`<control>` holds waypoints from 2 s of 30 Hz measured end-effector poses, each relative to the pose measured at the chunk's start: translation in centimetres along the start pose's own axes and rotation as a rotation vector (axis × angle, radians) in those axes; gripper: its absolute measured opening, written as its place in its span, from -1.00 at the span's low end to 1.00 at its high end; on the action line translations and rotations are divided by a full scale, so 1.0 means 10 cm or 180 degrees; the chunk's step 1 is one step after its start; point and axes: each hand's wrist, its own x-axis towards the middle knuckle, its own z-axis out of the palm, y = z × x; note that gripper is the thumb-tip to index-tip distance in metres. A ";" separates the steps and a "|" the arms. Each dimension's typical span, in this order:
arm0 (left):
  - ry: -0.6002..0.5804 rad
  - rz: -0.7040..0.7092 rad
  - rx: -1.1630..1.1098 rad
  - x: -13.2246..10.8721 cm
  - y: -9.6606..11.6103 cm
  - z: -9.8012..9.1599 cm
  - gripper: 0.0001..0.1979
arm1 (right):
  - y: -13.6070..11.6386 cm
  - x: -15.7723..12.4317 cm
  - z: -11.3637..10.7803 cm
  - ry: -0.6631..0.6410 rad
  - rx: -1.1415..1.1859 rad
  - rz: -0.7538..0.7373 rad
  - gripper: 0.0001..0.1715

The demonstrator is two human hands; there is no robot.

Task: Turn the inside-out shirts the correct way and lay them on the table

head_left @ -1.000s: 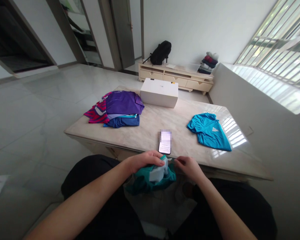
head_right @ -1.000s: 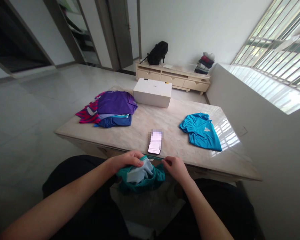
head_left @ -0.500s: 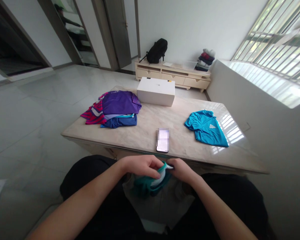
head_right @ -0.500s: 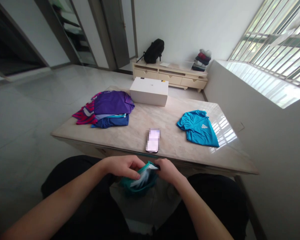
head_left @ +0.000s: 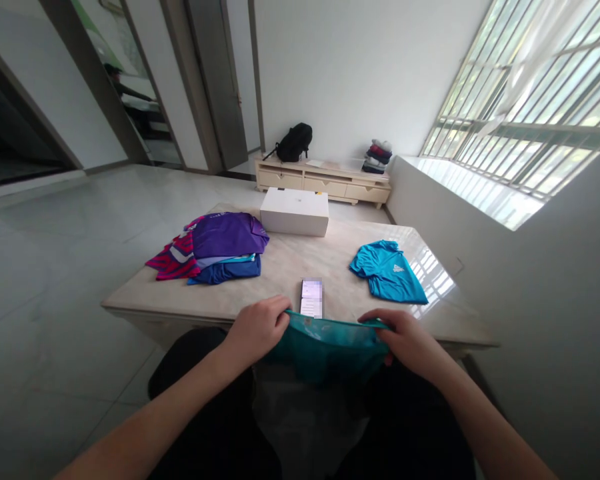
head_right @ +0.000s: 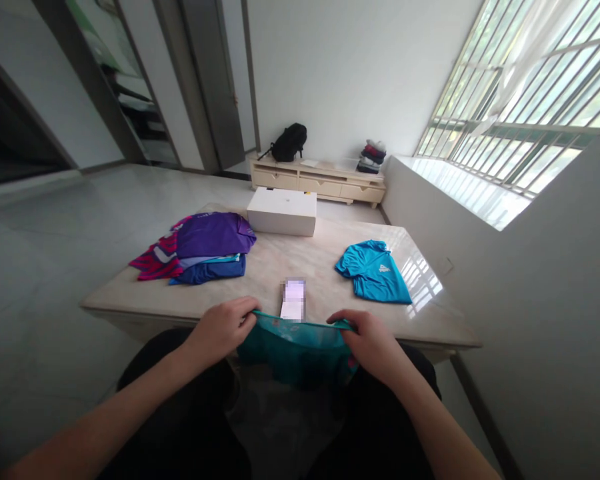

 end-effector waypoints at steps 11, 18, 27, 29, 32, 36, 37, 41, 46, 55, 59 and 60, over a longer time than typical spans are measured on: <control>0.0119 0.0617 -0.0842 0.15 0.24 -0.13 -0.76 | -0.14 -0.07 -0.15 0.0532 -0.0994 -0.0423 -0.61; -0.0393 0.1292 -0.0080 0.07 0.06 -0.32 -0.63 | -0.10 -0.04 -0.35 0.0987 -0.0334 -0.0294 -0.68; -0.0476 0.0636 -0.0573 0.08 -0.05 -0.59 -0.71 | -0.14 0.04 -0.49 0.0549 0.1000 0.0098 -0.81; -0.0348 0.0491 -0.0905 0.10 -0.02 -0.65 -0.74 | -0.20 -0.02 -0.57 0.0301 0.0977 0.0003 -0.78; -0.0201 0.0489 -0.1011 0.13 0.05 -0.73 -0.76 | -0.26 -0.11 -0.70 0.0079 0.0504 -0.0413 -0.57; -0.0318 0.0658 -0.0881 0.15 0.11 -0.79 -0.76 | -0.30 -0.16 -0.81 0.0528 -0.0574 -0.0968 -0.70; -0.0358 0.0718 -0.0864 0.16 0.11 -0.79 -0.75 | -0.31 -0.17 -0.82 0.0641 -0.0769 -0.0986 -0.74; -0.0448 0.0796 -0.0920 0.17 0.09 -0.79 -0.64 | -0.35 -0.18 -0.82 0.1116 -0.1268 -0.1127 -0.73; -0.0635 0.0966 -0.0976 0.13 0.06 -0.83 -0.61 | -0.34 -0.17 -0.85 0.1321 -0.1322 -0.1297 -0.67; 0.0476 0.0857 -0.0351 0.17 0.06 -0.85 -0.56 | -0.38 -0.19 -0.85 0.1422 -0.1742 -0.1177 -0.45; 0.0550 0.0549 -0.0132 0.24 0.06 -0.86 -0.44 | -0.40 -0.18 -0.87 0.1024 -0.1220 -0.1018 -0.47; 0.0496 0.0480 -0.0120 0.24 0.08 -0.86 -0.42 | -0.40 -0.17 -0.87 0.0853 -0.0933 -0.0925 -0.49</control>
